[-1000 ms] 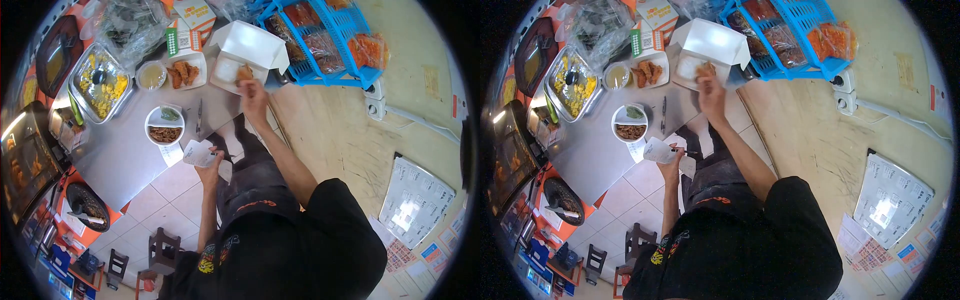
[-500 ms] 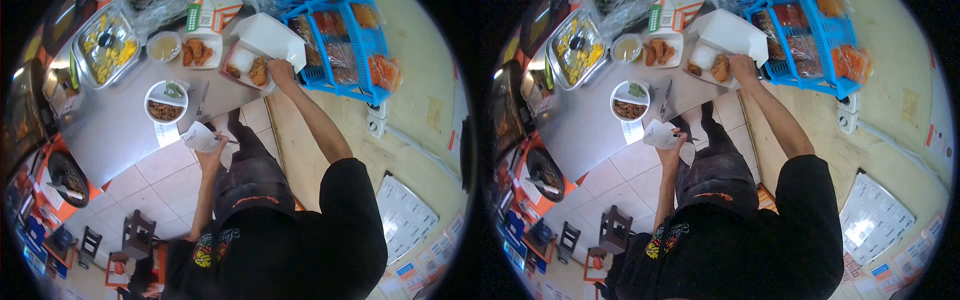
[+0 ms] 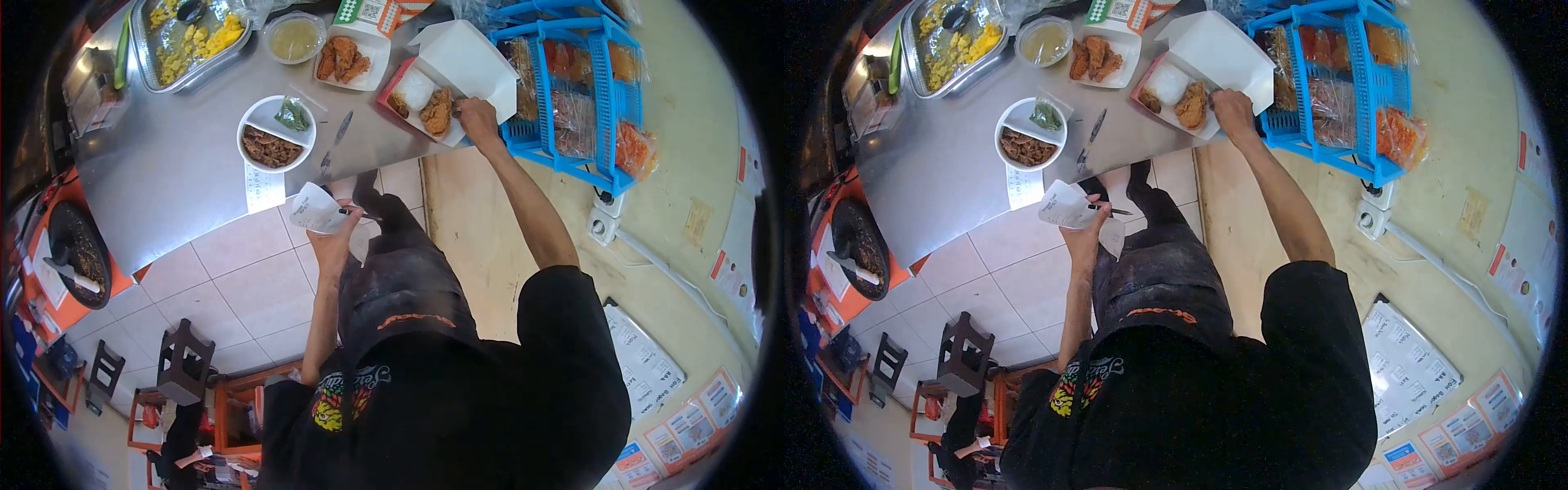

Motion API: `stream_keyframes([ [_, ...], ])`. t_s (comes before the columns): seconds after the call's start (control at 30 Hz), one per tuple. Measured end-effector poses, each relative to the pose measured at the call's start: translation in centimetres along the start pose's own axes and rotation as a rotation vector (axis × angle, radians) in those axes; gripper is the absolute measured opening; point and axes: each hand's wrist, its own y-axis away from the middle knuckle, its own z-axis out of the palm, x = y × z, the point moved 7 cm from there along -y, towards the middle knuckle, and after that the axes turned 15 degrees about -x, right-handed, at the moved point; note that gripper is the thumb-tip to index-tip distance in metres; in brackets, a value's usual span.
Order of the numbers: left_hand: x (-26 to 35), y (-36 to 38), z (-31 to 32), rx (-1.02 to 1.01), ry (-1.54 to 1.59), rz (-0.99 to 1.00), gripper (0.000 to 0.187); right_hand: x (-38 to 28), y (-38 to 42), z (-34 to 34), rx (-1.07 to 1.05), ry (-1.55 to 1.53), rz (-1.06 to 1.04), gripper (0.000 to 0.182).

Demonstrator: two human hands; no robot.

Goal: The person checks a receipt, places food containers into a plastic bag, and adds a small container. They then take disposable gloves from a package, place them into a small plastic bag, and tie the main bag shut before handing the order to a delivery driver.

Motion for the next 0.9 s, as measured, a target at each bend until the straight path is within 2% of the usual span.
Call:
stream_keyframes([
  [0.13, -0.2, -0.3, -0.1, 0.0, -0.048, -0.001, 0.027, 0.5, -0.2, 0.9, 0.013, -0.01, -0.037, 0.011],
  [0.33, 0.1, -0.9, -0.4, -0.014, -0.113, 0.041, 0.032, -0.7, 0.3, 0.2, 0.038, 0.024, -0.112, 0.016],
  [0.43, 0.2, -1.0, -0.4, -0.023, -0.13, 0.048, 0.031, -0.2, 0.0, 1.2, -0.082, 0.052, -0.083, 0.015],
  [0.53, 1.1, -1.1, -0.6, -0.011, -0.115, 0.081, 0.031, 0.4, 4.6, -1.8, 0.032, -0.149, 0.018, 0.02],
  [0.6, 1.9, -0.9, -1.0, 0.011, -0.069, 0.089, 0.031, 2.0, 10.3, -1.8, 0.147, -0.451, 0.159, 0.029],
  [0.63, 2.0, -0.9, -1.2, 0.017, -0.074, 0.087, 0.031, 2.3, 13.5, 0.0, 0.068, -0.496, 0.231, 0.036],
  [0.67, 2.1, -0.9, -1.3, 0.017, -0.082, 0.084, 0.031, 5.0, 15.9, 7.8, -0.316, -0.349, 0.416, 0.041],
  [0.7, 2.3, -1.0, -1.4, 0.012, -0.09, 0.083, 0.031, 5.9, 19.2, 13.7, -0.57, -0.28, 0.522, 0.043],
  [0.77, 2.9, -1.2, -1.0, -0.008, -0.086, 0.034, 0.029, 4.4, 24.0, 18.0, -0.932, -0.604, 0.707, 0.039],
  [0.87, 3.7, -1.7, -1.1, 0.008, -0.137, 0.066, 0.028, 5.8, 21.7, 22.3, -0.2, -0.792, 0.417, 0.034],
  [0.9, 4.1, -1.8, -1.2, 0.011, -0.17, 0.091, 0.027, 3.7, 19.9, 14.2, 0.067, -0.72, 0.323, 0.029],
])
